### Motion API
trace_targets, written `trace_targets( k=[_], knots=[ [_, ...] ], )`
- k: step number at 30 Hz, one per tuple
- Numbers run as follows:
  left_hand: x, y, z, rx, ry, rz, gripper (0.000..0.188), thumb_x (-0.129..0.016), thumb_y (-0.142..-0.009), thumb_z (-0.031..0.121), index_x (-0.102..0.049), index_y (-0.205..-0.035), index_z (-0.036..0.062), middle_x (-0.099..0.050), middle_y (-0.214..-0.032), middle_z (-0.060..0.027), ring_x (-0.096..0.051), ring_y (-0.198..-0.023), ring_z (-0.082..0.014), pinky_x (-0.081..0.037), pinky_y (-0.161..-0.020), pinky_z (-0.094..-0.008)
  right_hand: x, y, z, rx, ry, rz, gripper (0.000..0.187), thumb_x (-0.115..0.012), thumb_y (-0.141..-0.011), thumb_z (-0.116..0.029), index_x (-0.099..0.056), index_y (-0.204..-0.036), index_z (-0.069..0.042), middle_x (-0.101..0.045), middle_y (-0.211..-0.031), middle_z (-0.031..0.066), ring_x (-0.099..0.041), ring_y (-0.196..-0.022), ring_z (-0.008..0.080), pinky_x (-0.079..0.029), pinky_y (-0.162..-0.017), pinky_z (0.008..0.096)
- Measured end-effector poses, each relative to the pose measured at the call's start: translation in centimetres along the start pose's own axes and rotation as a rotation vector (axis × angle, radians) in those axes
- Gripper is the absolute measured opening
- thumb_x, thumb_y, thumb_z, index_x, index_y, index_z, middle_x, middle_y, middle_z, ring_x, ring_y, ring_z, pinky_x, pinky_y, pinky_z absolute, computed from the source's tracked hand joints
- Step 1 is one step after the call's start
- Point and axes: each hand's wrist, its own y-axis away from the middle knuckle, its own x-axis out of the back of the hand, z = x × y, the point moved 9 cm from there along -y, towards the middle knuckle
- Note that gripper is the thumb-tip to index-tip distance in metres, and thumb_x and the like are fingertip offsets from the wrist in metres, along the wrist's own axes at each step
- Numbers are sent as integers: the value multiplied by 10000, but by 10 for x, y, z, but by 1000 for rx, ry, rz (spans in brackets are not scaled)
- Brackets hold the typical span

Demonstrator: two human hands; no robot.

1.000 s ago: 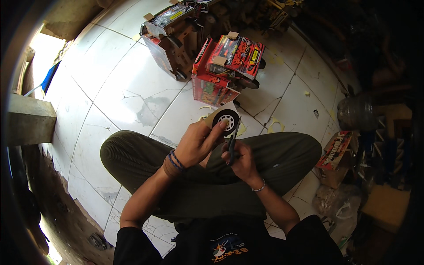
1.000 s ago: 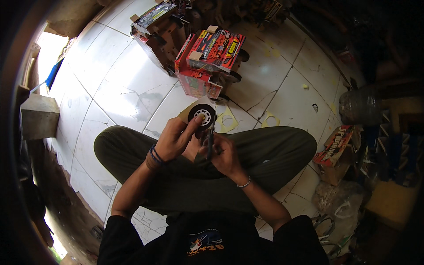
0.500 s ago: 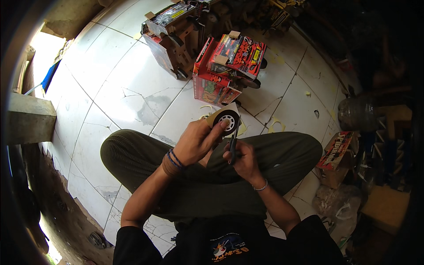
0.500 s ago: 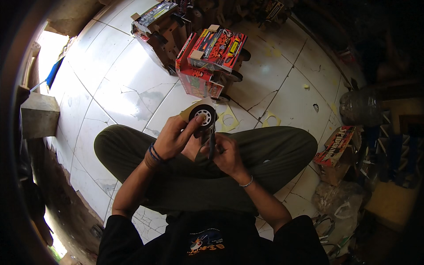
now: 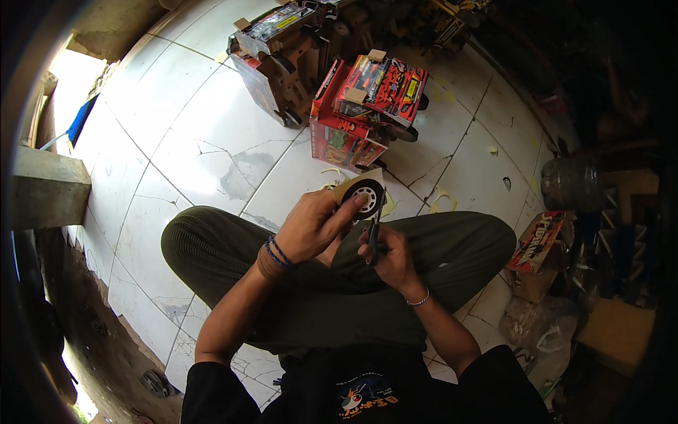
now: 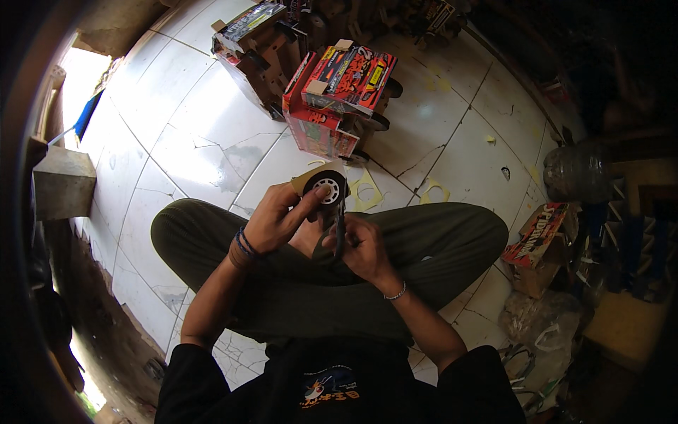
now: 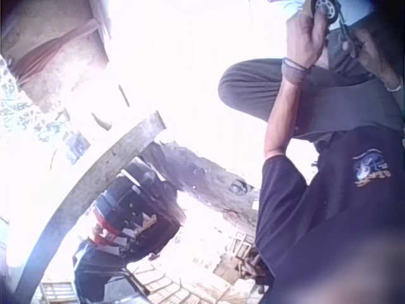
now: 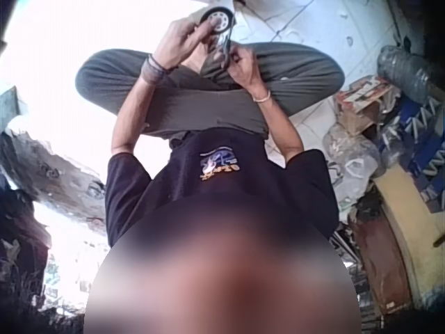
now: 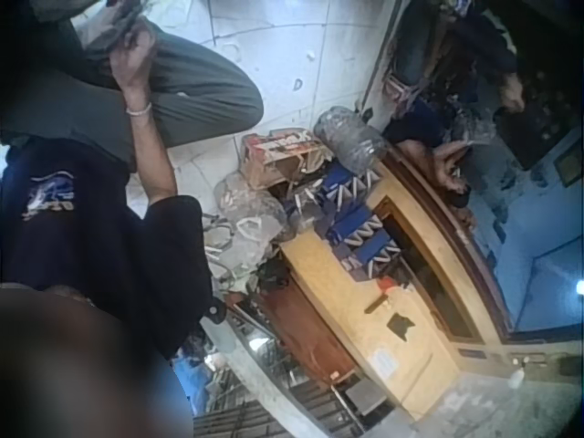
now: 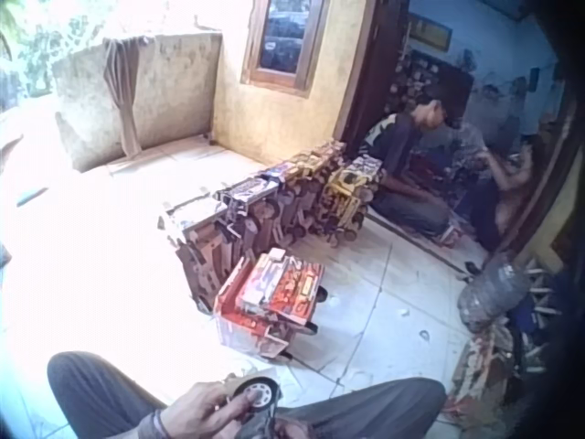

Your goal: The person sits on the floor and uses scissors to cut out circular paper wheel designs from a sheet. They handle the paper and scissors, cutting around the wheel outlines and placing the cut pieces on the floor.

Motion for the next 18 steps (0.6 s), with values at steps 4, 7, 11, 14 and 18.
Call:
trace_targets(
  k=[4,7,11,14,18],
  knots=[
    [0,0,0,0,-16,-21,335,-573,-1094,269,-673,-997,-35,-655,-710,-95,-628,-625,-199,-493,-606,-354,1,0,-3,38,19,13,183,-743,-904,-193,-686,-881,-21,-690,-825,28,-571,-640,105,-425,-583,272],
    [-1,1,-2,28,-27,-51,322,-577,-1096,261,-684,-1051,-39,-675,-761,-86,-638,-676,-171,-507,-639,-334,1,0,-1,9,-13,9,189,-764,-889,-192,-681,-877,-23,-665,-829,26,-531,-634,105,-416,-576,279],
    [0,1,0,24,-37,-57,315,-584,-1093,259,-687,-1062,-37,-678,-773,-89,-641,-684,-171,-509,-645,-335,1,-1,-6,40,19,-2,282,-779,-897,-255,-653,-859,-6,-644,-812,32,-541,-640,103,-423,-579,283],
    [0,1,1,22,-57,-79,311,-589,-1090,256,-690,-1076,-38,-684,-788,-88,-644,-691,-167,-512,-651,-333,1,-1,-4,11,5,-8,455,-762,-942,-407,-622,-844,15,-597,-775,37,-550,-643,104,-430,-579,285],
    [1,2,0,30,-18,-82,310,-589,-1090,253,-692,-1095,-40,-692,-805,-88,-647,-704,-157,-519,-661,-328,2,-1,-6,22,25,-17,275,-782,-899,-233,-642,-852,-1,-640,-801,45,-572,-646,108,-429,-574,288]
  ],
)
